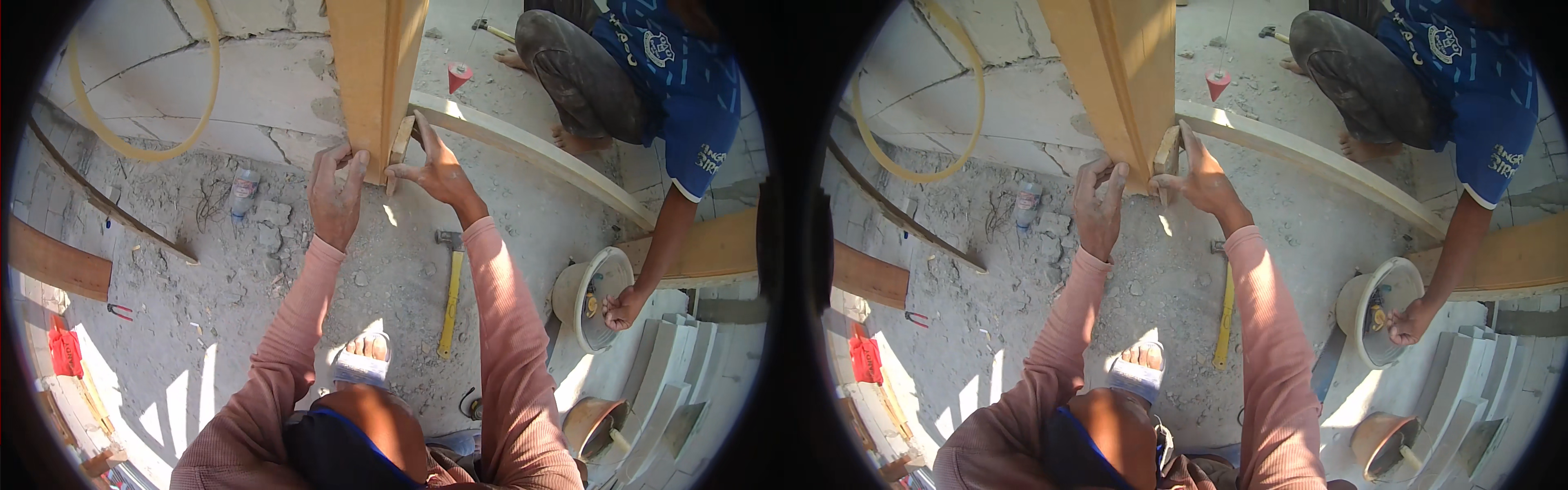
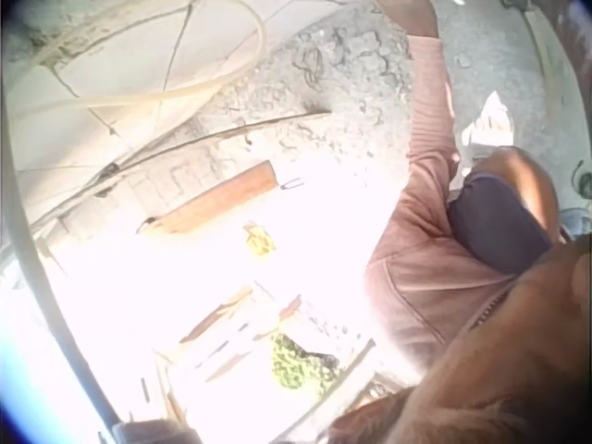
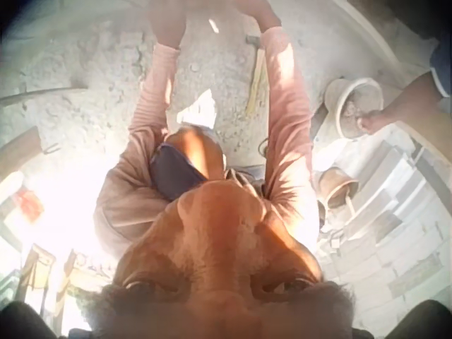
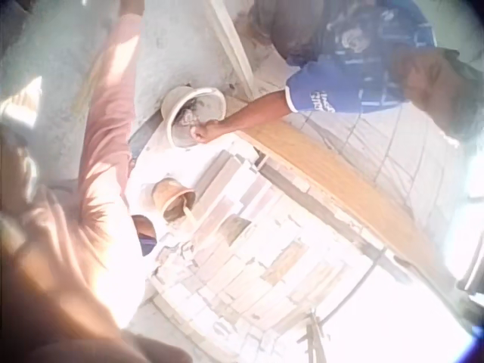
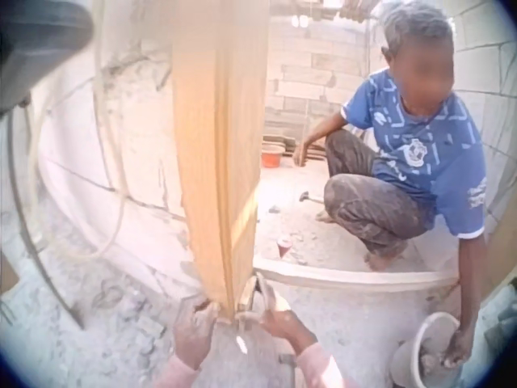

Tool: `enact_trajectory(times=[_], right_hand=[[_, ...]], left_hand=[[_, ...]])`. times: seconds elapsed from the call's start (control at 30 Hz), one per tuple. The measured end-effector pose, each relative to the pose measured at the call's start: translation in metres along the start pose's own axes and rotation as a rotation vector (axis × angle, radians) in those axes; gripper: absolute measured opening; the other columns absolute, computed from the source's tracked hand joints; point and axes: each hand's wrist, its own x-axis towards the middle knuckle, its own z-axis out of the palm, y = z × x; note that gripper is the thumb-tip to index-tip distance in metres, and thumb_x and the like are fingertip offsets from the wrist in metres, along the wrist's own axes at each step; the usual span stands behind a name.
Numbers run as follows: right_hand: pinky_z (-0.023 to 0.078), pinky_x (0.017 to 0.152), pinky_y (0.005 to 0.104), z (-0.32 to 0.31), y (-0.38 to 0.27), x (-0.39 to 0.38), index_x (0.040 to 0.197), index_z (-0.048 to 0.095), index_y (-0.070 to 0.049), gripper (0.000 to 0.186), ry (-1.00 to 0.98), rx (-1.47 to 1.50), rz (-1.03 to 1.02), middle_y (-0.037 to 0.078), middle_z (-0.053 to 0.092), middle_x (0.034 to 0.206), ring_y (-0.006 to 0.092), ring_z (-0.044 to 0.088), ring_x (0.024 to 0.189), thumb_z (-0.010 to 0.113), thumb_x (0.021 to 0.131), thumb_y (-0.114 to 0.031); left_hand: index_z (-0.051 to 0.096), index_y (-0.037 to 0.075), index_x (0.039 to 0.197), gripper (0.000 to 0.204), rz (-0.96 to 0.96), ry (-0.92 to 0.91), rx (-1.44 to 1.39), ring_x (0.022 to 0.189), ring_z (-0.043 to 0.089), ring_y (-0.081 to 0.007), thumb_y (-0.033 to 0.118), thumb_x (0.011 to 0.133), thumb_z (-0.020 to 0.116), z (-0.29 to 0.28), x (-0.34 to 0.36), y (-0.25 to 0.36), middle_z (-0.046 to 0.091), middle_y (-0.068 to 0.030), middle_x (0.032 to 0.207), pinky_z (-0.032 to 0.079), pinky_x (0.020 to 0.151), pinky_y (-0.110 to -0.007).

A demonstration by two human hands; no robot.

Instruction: The person aligns a wooden door frame, measures it with a measuring tape, positions wooden blocks against the frame, and drives nails into the wood using a hammer.

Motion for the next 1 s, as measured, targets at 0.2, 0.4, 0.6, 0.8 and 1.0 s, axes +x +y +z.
enact_trajectory(times=[0.2, 0.4, 0.6, 0.8, 1.0], right_hand=[[0.044, 0.116, 0.044, 0.004, 0.009, 0.005, 0.155, 0.031, 0.003, 0.111, 0.072, 0.145, -0.052, 0.025, 0.05, 0.15, 0.0354, 0.049, 0.142, 0.095, 0.07, -0.03], [0.04, 0.119, 0.0451, 0.0, 0.008, 0.004, 0.154, 0.031, 0.001, 0.11, 0.01, 0.148, 0.002, 0.023, 0.048, 0.153, 0.036, 0.047, 0.144, 0.095, 0.07, -0.03], [0.034, 0.122, 0.0466, 0.003, -0.007, 0.005, 0.158, 0.027, 0.0, 0.111, -0.038, 0.18, 0.083, 0.024, 0.04, 0.158, 0.0372, 0.039, 0.149, 0.092, 0.075, -0.035], [0.027, 0.126, 0.0464, 0.001, -0.031, 0.004, 0.162, 0.021, -0.001, 0.108, -0.048, 0.38, 0.155, 0.024, 0.028, 0.164, 0.0364, 0.027, 0.154, 0.081, 0.086, -0.048], [0.032, 0.124, 0.0475, -0.006, -0.03, 0.003, 0.163, 0.015, -0.002, 0.113, -0.06, 0.301, 0.195, 0.026, 0.025, 0.166, 0.039, 0.03, 0.153, 0.079, 0.086, -0.054]], left_hand=[[0.07, -0.001, 0.115, 0.026, -0.113, -0.096, 0.026, 0.096, 0.07, -0.0312, 0.019, 0.099, 0.069, -0.009, -0.004, -0.013, 0.07, -0.0172, 0.104, 0.055, 0.086, -0.038], [0.062, 0.001, 0.132, 0.036, -0.077, -0.249, 0.179, 0.113, 0.063, -0.0403, 0.018, 0.1, 0.065, -0.049, -0.061, -0.03, 0.065, -0.0217, 0.124, 0.051, 0.097, -0.044], [0.051, -0.001, 0.143, 0.046, -0.303, -0.206, 0.606, 0.133, 0.051, -0.0417, 0.018, 0.102, 0.059, -0.213, -0.195, -0.059, 0.053, -0.024, 0.143, 0.042, 0.112, -0.045], [0.037, 0.0, 0.155, 0.059, -0.546, -0.158, 0.996, 0.149, 0.03, -0.0418, 0.031, 0.107, 0.051, -0.337, -0.299, -0.086, 0.036, -0.0227, 0.159, 0.023, 0.124, -0.052], [0.033, 0.004, 0.158, 0.061, -0.541, -0.236, 1.211, 0.155, 0.02, -0.0376, 0.038, 0.109, 0.042, -0.334, -0.316, -0.091, 0.028, -0.02, 0.165, 0.014, 0.128, -0.051]])
